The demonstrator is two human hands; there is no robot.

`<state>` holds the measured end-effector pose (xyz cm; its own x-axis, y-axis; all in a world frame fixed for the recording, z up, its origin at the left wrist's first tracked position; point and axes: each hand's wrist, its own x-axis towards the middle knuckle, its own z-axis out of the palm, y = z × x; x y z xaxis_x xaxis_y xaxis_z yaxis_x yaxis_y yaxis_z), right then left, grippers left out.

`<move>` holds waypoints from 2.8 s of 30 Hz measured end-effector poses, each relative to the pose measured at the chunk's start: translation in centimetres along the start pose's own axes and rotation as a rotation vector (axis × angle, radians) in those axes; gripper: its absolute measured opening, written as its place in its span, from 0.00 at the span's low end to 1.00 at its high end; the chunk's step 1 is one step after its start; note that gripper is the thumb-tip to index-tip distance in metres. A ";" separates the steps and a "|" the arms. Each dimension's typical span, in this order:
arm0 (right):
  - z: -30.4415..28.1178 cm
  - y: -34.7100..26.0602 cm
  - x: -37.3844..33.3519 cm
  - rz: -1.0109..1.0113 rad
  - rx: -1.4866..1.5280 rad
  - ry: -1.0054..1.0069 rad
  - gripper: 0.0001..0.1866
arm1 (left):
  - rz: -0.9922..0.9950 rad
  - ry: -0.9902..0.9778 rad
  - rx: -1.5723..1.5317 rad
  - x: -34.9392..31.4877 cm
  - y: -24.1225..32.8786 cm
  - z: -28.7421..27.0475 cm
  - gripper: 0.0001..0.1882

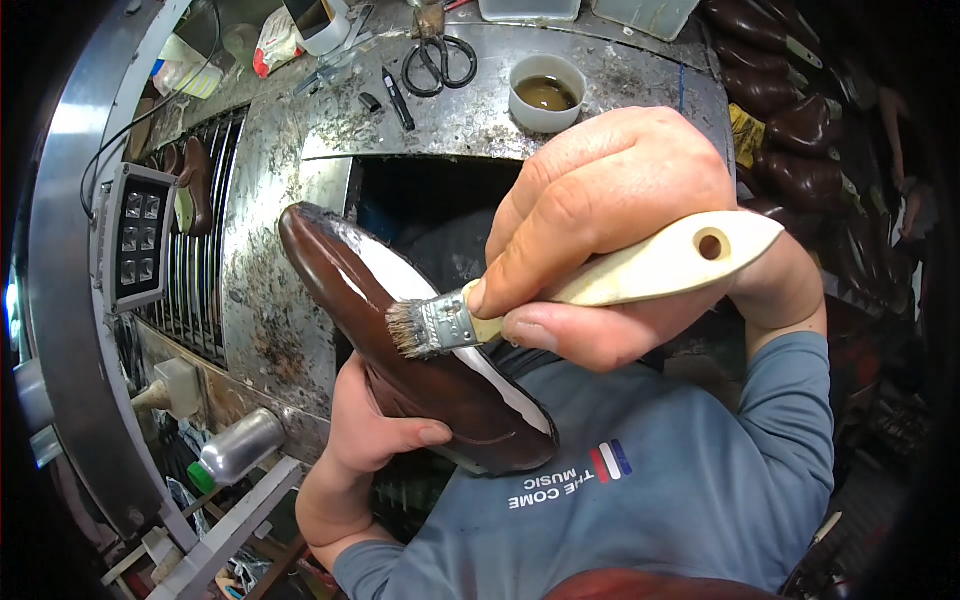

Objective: The person repeatedly dips a paintbrush into a small cup of liquid and applies it to the upper surface of a brown shoe. The person holds the shoe in one hand and the brush in the other, working on the shoe's surface in a repetitive manner.

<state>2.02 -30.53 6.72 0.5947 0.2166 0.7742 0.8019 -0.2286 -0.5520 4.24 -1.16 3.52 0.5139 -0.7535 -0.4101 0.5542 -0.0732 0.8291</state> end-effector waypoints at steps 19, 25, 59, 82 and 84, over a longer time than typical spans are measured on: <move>1.2 -0.6 -2.6 0.134 0.303 -0.168 0.05 | -0.004 0.131 -0.159 -0.6 -2.6 -2.6 0.47; 0.1 -0.3 -2.9 0.188 0.308 -0.133 0.06 | 0.090 0.061 -0.357 -0.9 -4.6 -4.0 0.40; -7.1 10.5 -8.0 0.725 -0.674 -0.009 0.11 | 0.208 -0.050 -0.264 -1.4 -5.6 -5.7 0.34; 1.3 -0.1 -1.7 0.053 0.299 -0.013 0.04 | 0.160 -0.055 -0.442 -0.8 -6.4 -6.0 0.40; 0.8 -0.6 -1.6 0.079 0.324 -0.044 0.05 | 0.148 -0.013 -0.557 -0.7 -6.9 -6.1 0.41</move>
<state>0.57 -30.00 5.56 0.6521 0.2523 0.7149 0.7256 0.0656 -0.6850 4.03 3.85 -4.27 0.6062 -0.7378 -0.2969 0.7400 0.3866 0.5504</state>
